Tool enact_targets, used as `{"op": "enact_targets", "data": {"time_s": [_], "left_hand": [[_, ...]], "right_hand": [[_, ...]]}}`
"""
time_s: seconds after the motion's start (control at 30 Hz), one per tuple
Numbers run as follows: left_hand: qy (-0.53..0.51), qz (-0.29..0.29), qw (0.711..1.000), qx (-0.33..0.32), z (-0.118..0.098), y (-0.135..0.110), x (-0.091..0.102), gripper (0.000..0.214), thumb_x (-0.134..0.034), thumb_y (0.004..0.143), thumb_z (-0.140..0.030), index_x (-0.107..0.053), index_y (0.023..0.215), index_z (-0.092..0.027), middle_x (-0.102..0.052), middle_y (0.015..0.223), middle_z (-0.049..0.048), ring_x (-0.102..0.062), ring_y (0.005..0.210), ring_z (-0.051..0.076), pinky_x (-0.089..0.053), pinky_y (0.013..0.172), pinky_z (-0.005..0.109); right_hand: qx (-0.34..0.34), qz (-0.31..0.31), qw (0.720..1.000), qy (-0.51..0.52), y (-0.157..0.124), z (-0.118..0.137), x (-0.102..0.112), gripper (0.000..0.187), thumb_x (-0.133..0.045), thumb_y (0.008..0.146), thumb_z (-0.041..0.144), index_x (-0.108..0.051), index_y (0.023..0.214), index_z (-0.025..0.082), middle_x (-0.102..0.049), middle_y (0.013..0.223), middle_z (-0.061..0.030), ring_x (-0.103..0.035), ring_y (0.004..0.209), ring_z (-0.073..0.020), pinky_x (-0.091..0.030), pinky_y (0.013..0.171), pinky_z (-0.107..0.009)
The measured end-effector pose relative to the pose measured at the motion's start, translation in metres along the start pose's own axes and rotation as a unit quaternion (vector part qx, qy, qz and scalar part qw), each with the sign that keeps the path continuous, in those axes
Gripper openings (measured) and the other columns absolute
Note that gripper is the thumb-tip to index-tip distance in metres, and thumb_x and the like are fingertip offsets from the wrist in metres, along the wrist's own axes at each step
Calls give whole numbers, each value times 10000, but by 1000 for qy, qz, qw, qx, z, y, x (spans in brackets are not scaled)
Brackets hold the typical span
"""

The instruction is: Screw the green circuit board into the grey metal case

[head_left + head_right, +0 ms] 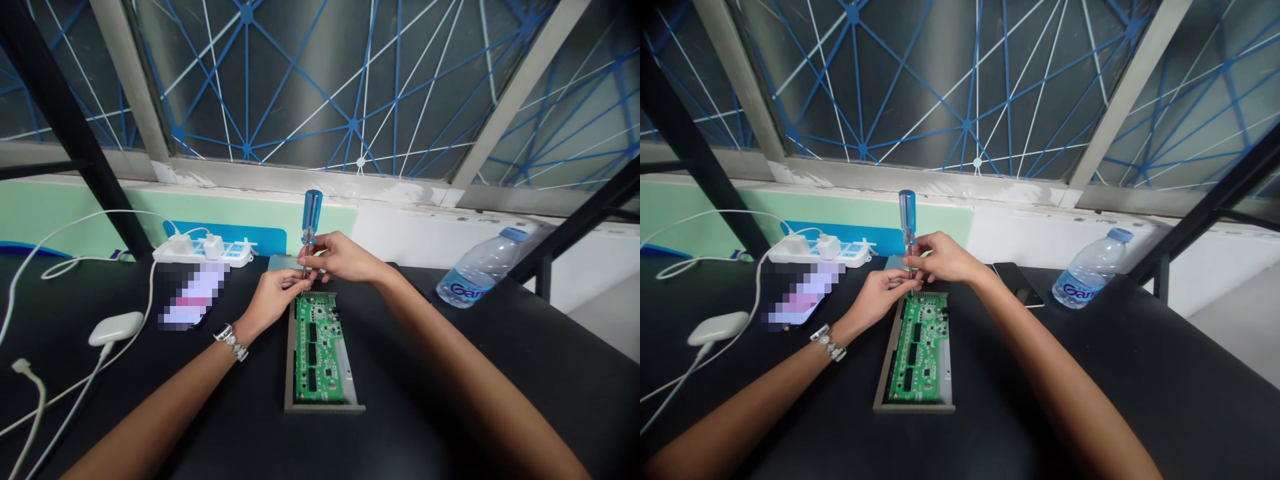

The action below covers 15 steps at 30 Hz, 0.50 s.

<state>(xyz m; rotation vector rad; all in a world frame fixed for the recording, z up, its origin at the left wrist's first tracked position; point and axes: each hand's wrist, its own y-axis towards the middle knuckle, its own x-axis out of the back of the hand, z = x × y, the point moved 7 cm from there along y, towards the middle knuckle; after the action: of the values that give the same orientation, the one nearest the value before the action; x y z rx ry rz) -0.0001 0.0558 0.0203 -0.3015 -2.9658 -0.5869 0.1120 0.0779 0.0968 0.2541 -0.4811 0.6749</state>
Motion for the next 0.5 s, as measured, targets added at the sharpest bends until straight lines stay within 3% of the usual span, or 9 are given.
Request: {"op": "enact_targets", "data": {"time_s": [0.23, 0.5], "left_hand": [[47, -28, 998, -3, 3, -3, 13, 239, -692, 828, -358, -734, 923, -143, -766, 929, 80, -720, 881, 225, -559, 835, 320], [54, -22, 998, -19, -1, -1, 10, 196, -698, 826, -329, -717, 883, -142, -755, 881, 71, -715, 847, 217, -558, 789, 299]], "right_hand": [[-5, 10, 1000, 5, -4, 1, 7, 175, -635, 865, 305, -630, 895, 132, -707, 953, -96, -697, 685, -134, -550, 512, -203], [-23, 41, 997, 56, -4, 2, 0, 193, -611, 894, 294, -614, 994, 129, -703, 1068, -123, -687, 575, -102, -537, 477, -202]]}}
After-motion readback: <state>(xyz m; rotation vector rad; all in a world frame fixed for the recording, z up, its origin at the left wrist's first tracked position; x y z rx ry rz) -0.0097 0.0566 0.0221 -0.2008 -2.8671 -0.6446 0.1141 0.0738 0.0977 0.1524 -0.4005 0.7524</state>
